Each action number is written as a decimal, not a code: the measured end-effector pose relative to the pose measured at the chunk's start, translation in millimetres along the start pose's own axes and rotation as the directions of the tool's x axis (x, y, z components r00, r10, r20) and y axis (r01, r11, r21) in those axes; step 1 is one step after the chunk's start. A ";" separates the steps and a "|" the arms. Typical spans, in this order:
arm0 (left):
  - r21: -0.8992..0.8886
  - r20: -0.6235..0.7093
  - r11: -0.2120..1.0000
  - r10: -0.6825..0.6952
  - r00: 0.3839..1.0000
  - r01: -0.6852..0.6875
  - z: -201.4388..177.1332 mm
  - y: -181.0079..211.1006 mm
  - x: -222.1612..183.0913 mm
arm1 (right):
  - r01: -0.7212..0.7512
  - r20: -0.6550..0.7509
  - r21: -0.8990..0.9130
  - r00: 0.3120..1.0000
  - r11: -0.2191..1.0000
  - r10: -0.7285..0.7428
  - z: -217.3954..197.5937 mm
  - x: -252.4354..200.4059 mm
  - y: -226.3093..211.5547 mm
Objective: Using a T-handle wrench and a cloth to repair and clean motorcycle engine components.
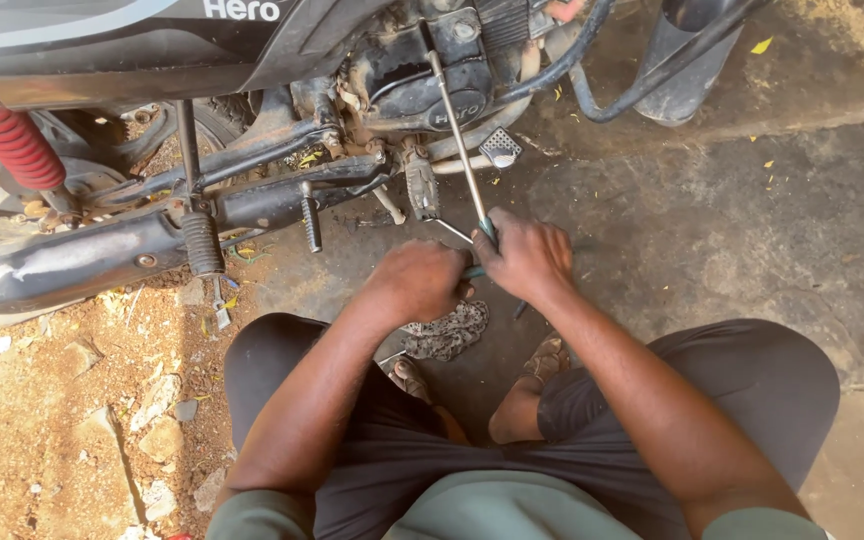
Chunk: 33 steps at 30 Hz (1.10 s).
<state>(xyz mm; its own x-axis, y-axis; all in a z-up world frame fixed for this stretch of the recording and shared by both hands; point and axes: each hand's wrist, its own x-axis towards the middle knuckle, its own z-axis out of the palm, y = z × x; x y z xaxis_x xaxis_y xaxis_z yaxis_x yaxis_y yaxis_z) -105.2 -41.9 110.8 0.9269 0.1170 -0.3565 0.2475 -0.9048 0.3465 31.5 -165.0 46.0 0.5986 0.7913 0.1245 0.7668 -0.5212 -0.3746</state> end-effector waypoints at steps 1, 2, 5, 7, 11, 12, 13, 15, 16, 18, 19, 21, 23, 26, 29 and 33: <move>0.011 -0.004 1.000 0.008 1.000 -0.008 2.7 -1.5 2.9 | -0.005 -0.013 0.000 1.000 1.000 0.005 -1.0 -0.1 0.8; 0.015 -0.025 1.000 0.011 1.000 -0.011 5.2 -2.9 5.7 | -0.009 0.029 -0.007 1.000 1.000 0.009 -2.3 -0.2 1.6; -0.013 -0.036 1.000 0.006 0.999 -0.006 12.4 -5.0 11.4 | 0.024 0.031 -0.006 0.999 1.000 -0.024 -4.1 -4.9 0.2; -0.050 -0.024 0.999 -0.004 1.000 0.003 19.1 -6.6 17.2 | 0.060 -0.004 -0.004 0.998 0.998 -0.060 -8.7 -8.4 -0.5; -0.162 -0.034 0.986 0.038 0.999 -0.043 42.0 -21.9 28.5 | 0.168 0.051 -0.291 0.986 0.942 -0.160 -17.7 -4.9 -8.9; -0.203 -0.063 0.976 0.066 0.996 -0.077 48.1 -25.8 34.6 | 0.217 0.085 -0.372 0.976 0.903 -0.199 -20.2 -1.0 -9.0; -0.200 -0.051 0.976 0.074 0.996 -0.083 54.3 -27.2 39.4 | 0.204 0.084 -0.369 0.979 0.906 -0.186 -13.3 -4.7 -8.0; -0.271 -0.060 0.957 0.086 0.994 -0.099 64.0 -32.0 48.1 | 0.279 -0.029 -0.552 0.936 0.786 -0.352 0.0 -8.6 -8.3; -0.266 -0.056 0.959 0.089 0.994 -0.101 71.3 -38.2 54.7 | 0.273 -0.033 -0.550 0.937 0.789 -0.347 -1.1 -6.5 -17.3; -0.211 0.013 0.977 0.044 0.999 -0.040 90.3 -48.7 66.4 | 0.267 0.069 -0.621 0.955 0.737 -0.288 -2.3 -5.6 -34.2; -0.212 0.018 0.976 0.047 0.999 -0.042 92.3 -50.3 68.8 | 0.264 0.072 -0.621 0.957 0.738 -0.282 -0.7 -4.1 -33.5; -0.250 -0.034 0.966 0.065 0.997 -0.071 95.1 -55.1 72.5 | 0.302 0.081 -0.595 0.945 0.745 -0.318 2.9 0.5 -33.9; -0.282 -0.061 0.956 0.066 0.996 -0.080 94.7 -51.3 70.3 | 0.290 0.073 -0.567 0.950 0.771 -0.304 2.6 2.1 -27.8; -0.348 -0.083 0.932 0.074 0.994 -0.098 92.4 -40.8 65.8 | 0.241 0.071 -0.537 0.968 0.808 -0.241 0.2 4.4 -24.1; -0.381 -0.069 0.919 0.079 0.995 -0.099 94.7 -35.8 66.8 | 0.200 0.073 -0.537 0.979 0.820 -0.191 2.6 4.6 -22.5; -0.333 -0.032 0.938 0.096 0.995 -0.101 93.1 -32.6 68.8 | 0.237 0.090 -0.510 0.971 0.827 -0.222 -8.6 3.2 -24.4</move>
<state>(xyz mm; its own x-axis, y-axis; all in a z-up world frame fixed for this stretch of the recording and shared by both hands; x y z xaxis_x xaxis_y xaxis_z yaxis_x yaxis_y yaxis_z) -75.8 -42.4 -5.8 0.9549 0.0430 -0.2937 0.2323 -0.7241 0.6494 16.7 -152.5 63.4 0.3900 0.9128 0.1216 0.8939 -0.4069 0.1879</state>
